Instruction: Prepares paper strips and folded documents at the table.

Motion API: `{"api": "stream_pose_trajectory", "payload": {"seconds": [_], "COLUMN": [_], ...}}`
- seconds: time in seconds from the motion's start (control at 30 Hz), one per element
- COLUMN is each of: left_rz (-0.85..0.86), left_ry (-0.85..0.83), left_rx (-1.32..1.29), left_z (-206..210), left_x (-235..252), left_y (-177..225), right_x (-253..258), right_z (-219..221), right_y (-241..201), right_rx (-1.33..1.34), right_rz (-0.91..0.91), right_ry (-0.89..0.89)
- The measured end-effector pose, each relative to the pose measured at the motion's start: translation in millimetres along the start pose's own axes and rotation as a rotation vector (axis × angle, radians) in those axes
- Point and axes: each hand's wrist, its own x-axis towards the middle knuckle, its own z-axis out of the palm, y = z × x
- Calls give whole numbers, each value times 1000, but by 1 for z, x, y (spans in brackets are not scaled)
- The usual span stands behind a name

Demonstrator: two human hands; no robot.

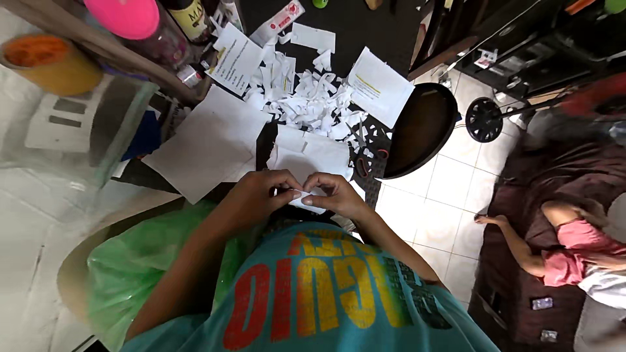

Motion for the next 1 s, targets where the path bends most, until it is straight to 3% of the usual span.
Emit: {"api": "stream_pose_trajectory", "payload": {"seconds": [0.13, 0.23, 0.4, 0.53, 0.63, 1.0], "left_rz": [-10, -74, -165, -147, -249, -459], "left_ry": [67, 123, 247, 282, 307, 298], "left_rx": [-144, -192, -167, -150, -120, -50], "left_z": [2, 3, 12, 19, 22, 17], "left_x": [-3, 0, 18, 36, 50, 75], "left_y": [-24, -30, -47, -75, -87, -94], "right_x": [-7, -8, 4, 23, 35, 47], "right_z": [-4, -7, -17, -19, -24, -35], "right_y": [6, 3, 5, 11, 19, 31], "right_rx": [13, -24, -312, -480, -570, -849], "right_rz": [45, 146, 237, 224, 239, 208], "right_ry": [13, 124, 311, 429, 455, 548]}}
